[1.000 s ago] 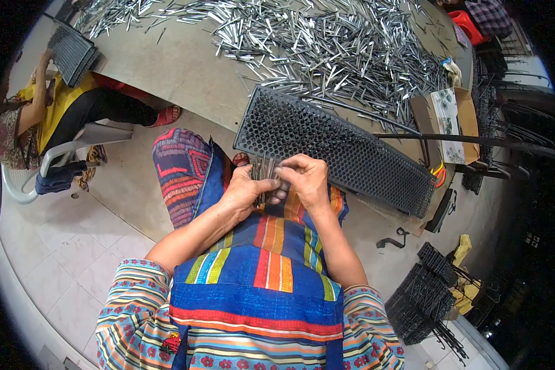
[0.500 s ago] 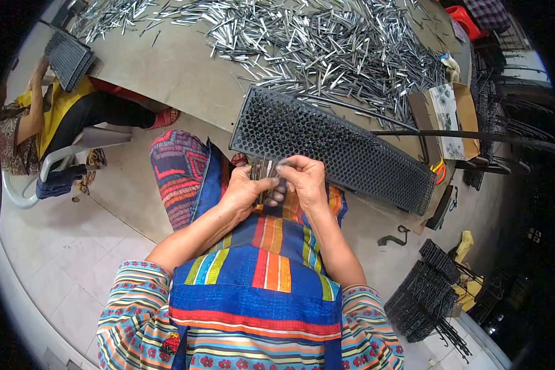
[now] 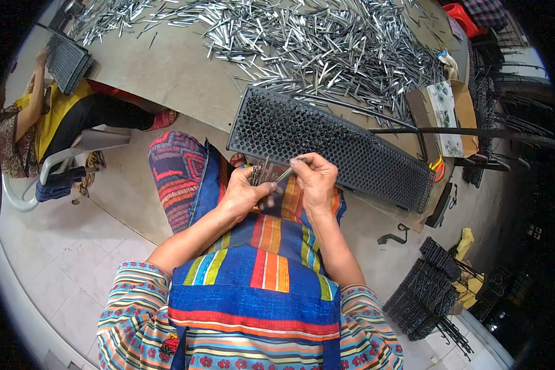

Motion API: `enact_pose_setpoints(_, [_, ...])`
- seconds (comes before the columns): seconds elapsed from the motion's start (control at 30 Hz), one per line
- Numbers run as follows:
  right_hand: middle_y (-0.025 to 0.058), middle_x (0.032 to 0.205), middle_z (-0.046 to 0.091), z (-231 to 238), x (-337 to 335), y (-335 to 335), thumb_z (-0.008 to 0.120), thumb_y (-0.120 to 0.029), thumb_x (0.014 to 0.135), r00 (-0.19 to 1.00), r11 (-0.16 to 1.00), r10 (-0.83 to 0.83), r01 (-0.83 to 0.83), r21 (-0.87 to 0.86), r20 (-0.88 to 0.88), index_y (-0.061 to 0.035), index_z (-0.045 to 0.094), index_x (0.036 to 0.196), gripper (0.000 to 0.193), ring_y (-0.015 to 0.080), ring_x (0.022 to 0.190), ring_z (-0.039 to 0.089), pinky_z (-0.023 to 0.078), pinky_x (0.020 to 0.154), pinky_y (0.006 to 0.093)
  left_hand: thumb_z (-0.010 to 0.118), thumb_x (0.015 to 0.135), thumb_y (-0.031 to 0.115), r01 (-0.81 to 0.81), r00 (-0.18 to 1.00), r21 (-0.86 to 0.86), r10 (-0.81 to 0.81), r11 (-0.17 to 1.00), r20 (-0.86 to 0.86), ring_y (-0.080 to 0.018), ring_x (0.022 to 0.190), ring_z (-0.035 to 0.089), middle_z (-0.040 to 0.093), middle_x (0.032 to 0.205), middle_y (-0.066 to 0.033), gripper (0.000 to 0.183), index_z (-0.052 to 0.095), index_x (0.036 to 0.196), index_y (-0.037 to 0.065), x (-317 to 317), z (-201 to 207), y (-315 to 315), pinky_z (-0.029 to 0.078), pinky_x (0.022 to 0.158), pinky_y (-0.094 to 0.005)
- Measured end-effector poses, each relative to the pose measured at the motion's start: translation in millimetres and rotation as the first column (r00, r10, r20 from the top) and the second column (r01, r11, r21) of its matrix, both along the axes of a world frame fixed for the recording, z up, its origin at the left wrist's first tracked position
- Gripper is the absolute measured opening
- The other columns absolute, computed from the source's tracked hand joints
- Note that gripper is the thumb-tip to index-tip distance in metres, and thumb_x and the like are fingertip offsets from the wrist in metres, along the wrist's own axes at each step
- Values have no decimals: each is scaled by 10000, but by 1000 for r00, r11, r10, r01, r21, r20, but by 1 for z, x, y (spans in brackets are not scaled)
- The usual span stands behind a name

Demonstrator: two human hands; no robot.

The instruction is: Inserting small metal pins into a perforated grid plate.

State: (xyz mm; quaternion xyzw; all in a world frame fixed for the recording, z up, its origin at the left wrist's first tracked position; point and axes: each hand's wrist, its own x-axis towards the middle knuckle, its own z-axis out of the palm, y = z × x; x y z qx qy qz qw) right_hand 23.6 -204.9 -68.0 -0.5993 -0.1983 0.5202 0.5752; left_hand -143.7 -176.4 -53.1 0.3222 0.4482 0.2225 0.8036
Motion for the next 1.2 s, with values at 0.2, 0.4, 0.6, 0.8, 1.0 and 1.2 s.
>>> enact_pose_setpoints(0.2, [-23, 648, 577, 6, 10, 7, 698, -2, 821, 983, 990, -120, 108, 88, 142, -13, 669, 852, 43, 23, 444, 401, 270, 400, 184, 613, 858, 10, 4, 999, -3, -4, 1000, -38, -76, 504, 575, 672, 719, -43, 38, 623, 887, 34, -6, -3, -1, 427, 417, -220])
enact_pose_setpoints(0.4, [-25, 699, 587, -3, 2, 17, 712, 12, 814, 923, 933, -269, 179, 312, 275, -4, 677, 901, 95, 6, 542, 434, 308, 472, 170, 586, 878, 18, -44, 997, -140, 34, 989, -73, -89, 506, 588, 690, 740, -77, 42, 595, 911, 43, -15, -16, -6, 433, 410, -226])
enact_pose_setpoints(0.6, [-45, 712, 559, -5, 0, 26, 719, 33, 794, 712, 942, -244, 13, 335, 658, 6, 677, 828, 61, 15, 608, 432, 333, 530, 178, 578, 889, 27, -115, 993, -306, 110, 945, -33, -120, 514, 608, 689, 751, -98, 39, 599, 913, 50, -11, -12, -8, 480, 427, -254])
enact_pose_setpoints(0.8, [-20, 694, 551, 7, -1, 24, 731, 24, 768, 628, 949, -223, -36, 314, 746, 6, 677, 811, 72, 32, 575, 417, 326, 511, 200, 569, 885, 13, -146, 988, -323, 152, 935, -8, -130, 528, 616, 684, 759, -106, 45, 597, 911, 38, -12, -13, -8, 496, 446, -259])
enact_pose_setpoints(1.0, [17, 693, 578, 1, -2, 22, 729, 28, 754, 573, 950, -193, -94, 298, 796, 7, 676, 810, 79, 61, 559, 456, 352, 503, 219, 564, 874, -4, -141, 988, -321, 153, 937, 12, -135, 532, 616, 680, 758, -107, 60, 594, 914, 30, -8, -10, -10, 499, 449, -264])
enact_pose_setpoints(1.2, [64, 699, 609, 4, -3, 26, 721, 37, 745, 435, 931, -133, -252, 262, 891, 7, 679, 821, 92, 121, 554, 513, 393, 508, 253, 589, 875, 1, -164, 982, -335, 184, 928, 30, -155, 547, 631, 684, 787, -136, 84, 588, 960, -1, -7, -12, -11, 517, 462, -265])
